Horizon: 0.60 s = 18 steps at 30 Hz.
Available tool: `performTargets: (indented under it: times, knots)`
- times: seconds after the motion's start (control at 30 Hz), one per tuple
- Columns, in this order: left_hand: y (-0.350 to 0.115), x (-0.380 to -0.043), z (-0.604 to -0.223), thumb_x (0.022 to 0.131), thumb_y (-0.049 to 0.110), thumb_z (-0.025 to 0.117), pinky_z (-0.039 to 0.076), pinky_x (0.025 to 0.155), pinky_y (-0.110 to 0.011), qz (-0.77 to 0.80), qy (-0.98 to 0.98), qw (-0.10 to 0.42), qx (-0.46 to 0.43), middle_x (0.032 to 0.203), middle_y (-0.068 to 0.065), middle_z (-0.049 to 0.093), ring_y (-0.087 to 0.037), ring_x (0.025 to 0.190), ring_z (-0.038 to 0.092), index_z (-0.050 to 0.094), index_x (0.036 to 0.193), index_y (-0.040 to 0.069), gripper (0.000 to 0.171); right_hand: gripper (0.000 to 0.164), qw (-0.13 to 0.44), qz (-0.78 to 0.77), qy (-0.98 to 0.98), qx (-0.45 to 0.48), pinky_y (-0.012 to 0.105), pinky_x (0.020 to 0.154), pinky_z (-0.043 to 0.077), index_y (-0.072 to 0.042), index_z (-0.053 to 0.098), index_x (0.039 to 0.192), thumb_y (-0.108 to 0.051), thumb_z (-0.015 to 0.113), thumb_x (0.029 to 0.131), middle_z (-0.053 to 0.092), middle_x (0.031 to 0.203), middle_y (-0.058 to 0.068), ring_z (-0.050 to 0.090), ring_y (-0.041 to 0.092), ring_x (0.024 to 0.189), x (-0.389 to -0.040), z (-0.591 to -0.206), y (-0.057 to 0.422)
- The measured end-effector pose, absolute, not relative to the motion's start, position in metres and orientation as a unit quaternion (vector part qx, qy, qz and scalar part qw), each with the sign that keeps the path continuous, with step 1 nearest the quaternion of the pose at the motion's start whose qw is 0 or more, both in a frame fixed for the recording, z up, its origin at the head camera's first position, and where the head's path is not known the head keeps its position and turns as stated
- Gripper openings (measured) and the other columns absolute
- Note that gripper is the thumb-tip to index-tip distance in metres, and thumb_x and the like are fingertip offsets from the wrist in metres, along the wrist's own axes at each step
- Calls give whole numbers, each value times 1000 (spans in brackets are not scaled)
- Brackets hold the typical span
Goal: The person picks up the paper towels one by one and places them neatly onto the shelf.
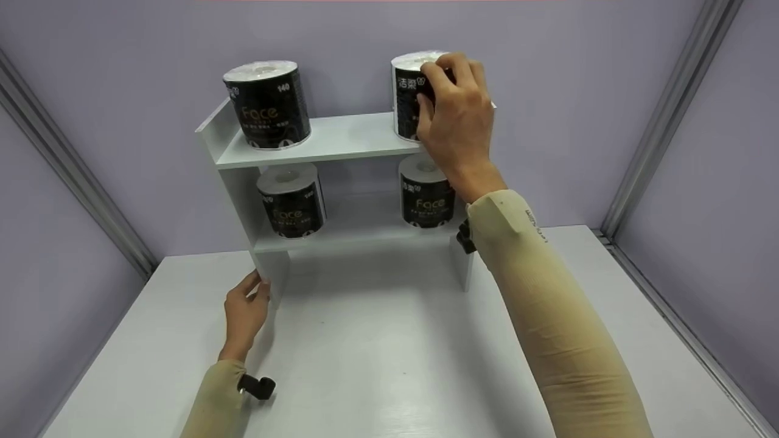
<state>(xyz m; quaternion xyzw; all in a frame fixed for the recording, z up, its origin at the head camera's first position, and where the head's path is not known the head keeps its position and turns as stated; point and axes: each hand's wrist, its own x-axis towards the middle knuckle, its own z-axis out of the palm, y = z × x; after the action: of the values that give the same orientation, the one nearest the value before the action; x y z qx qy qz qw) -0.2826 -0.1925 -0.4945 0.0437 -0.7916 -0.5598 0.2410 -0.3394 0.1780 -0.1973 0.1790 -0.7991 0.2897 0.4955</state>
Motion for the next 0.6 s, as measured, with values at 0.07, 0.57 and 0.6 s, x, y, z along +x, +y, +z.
performTargets:
  times: [0.07,0.57,0.6]
  knots:
    - [-192,-282,-495,108,6,58,60,105,-50,-557,-793,242,45,151,-25,60,-44,127,68,55,151,-4,45,33,494,288,-801,177,46,107,50,-6,76,128,-12,77,95,66,127,15,56,34,123,-340,-198,178]
    - [-190,-284,-493,108,5,57,59,104,-52,-557,-790,252,28,151,-27,59,-47,128,67,54,151,-7,44,33,493,288,-802,174,47,106,49,-8,76,126,-11,78,93,66,127,14,56,34,122,-350,-194,180]
    - [-190,-284,-492,108,5,57,59,104,-52,-557,-791,253,28,151,-27,59,-47,128,67,54,151,-7,44,33,493,288,-802,174,47,107,49,-8,76,126,-11,78,93,66,127,14,56,34,122,-351,-193,180]
